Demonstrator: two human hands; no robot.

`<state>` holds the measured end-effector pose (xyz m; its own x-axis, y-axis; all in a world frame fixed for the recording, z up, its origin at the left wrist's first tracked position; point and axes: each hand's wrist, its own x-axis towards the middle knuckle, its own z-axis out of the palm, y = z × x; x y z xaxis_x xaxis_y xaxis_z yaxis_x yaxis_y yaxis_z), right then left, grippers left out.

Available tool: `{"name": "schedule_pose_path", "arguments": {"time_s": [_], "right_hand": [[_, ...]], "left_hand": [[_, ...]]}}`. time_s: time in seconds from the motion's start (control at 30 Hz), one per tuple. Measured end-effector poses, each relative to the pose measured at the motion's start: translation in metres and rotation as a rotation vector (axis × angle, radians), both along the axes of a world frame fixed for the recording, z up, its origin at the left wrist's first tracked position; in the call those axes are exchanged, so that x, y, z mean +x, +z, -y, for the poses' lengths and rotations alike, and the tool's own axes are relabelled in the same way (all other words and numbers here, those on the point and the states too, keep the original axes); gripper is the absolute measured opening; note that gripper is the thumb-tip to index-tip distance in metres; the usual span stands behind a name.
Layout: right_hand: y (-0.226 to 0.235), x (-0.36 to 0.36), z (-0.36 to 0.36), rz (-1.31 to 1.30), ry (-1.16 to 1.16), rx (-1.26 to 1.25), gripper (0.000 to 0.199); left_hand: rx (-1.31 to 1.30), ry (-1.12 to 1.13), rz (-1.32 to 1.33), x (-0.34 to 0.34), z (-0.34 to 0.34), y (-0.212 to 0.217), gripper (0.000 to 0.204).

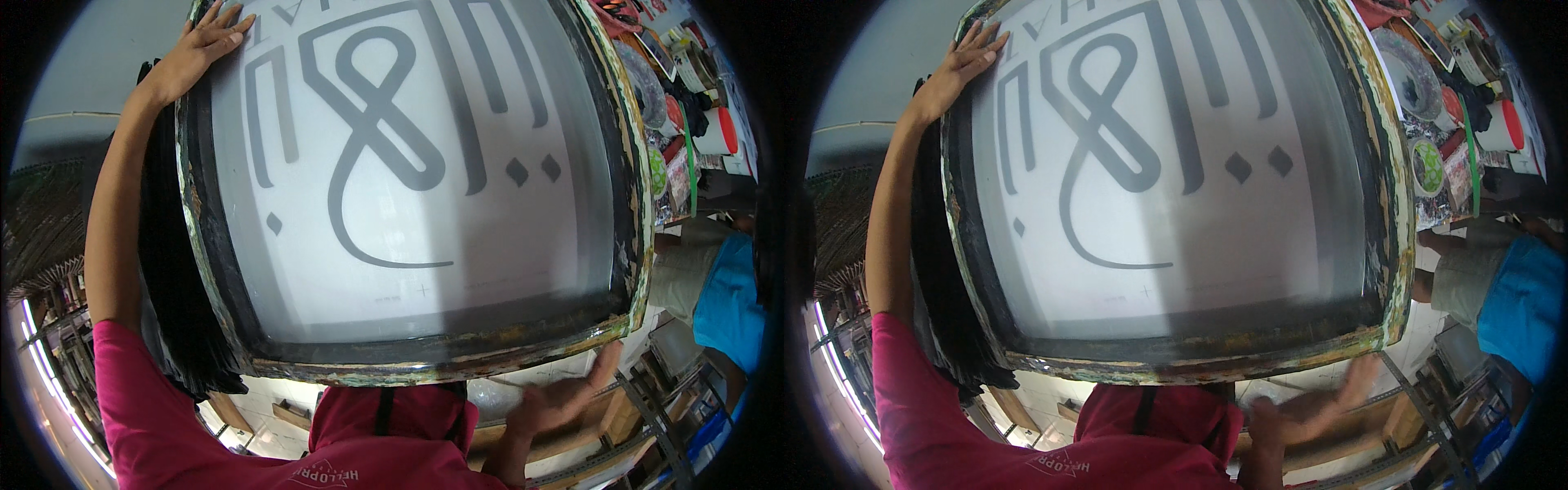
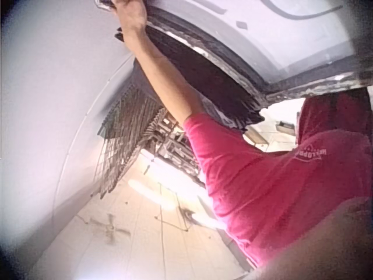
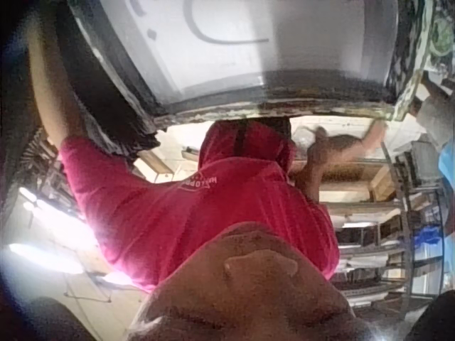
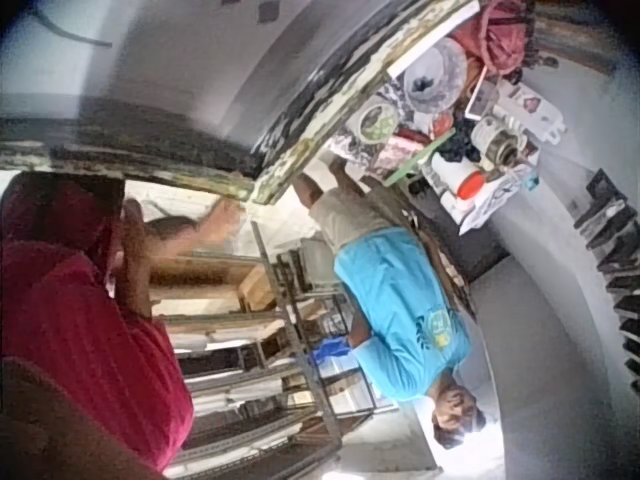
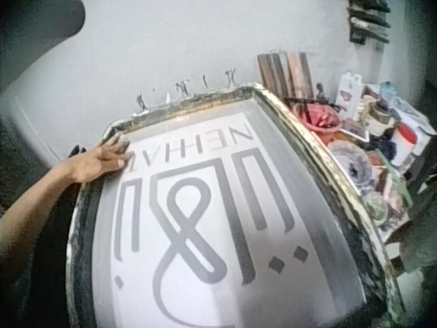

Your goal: The person aligns a black tote bag on a printing table and then lowers a screen printing frame over it. They apply pressure to the screen with their fingers to ensure a proper print.

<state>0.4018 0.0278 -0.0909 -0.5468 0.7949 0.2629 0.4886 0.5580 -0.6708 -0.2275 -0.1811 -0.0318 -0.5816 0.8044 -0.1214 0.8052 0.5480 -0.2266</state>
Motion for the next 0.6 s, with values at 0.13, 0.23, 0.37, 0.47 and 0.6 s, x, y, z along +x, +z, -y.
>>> {"name": "schedule_pose_path", "arguments": {"time_s": [0.13, 0.23, 0.37, 0.47, 0.6], "right_hand": [[0.053, -0.018, -0.028, 0.043, 0.346, 0.184, 0.103], [0.086, -0.103, -0.028, 0.379, 0.842, 0.233, 0.089], [0.077, -0.131, -0.026, 0.455, 0.987, 0.190, 0.087], [0.076, -0.131, -0.026, 0.472, 0.998, 0.144, 0.084], [0.077, -0.133, -0.027, 0.475, 0.999, 0.141, 0.084]], "left_hand": [[0.046, 0.009, 0.034, 0.003, -0.007, 0.000, 0.060], [0.022, 0.022, 0.059, -0.004, 0.000, 0.001, 0.059], [0.043, 0.003, 0.041, -0.001, 0.000, 0.004, 0.059], [0.034, 0.071, 0.142, 0.012, -0.009, 0.012, 0.059], [0.059, 0.211, 0.392, 0.053, -0.039, 0.041, 0.062]]}}
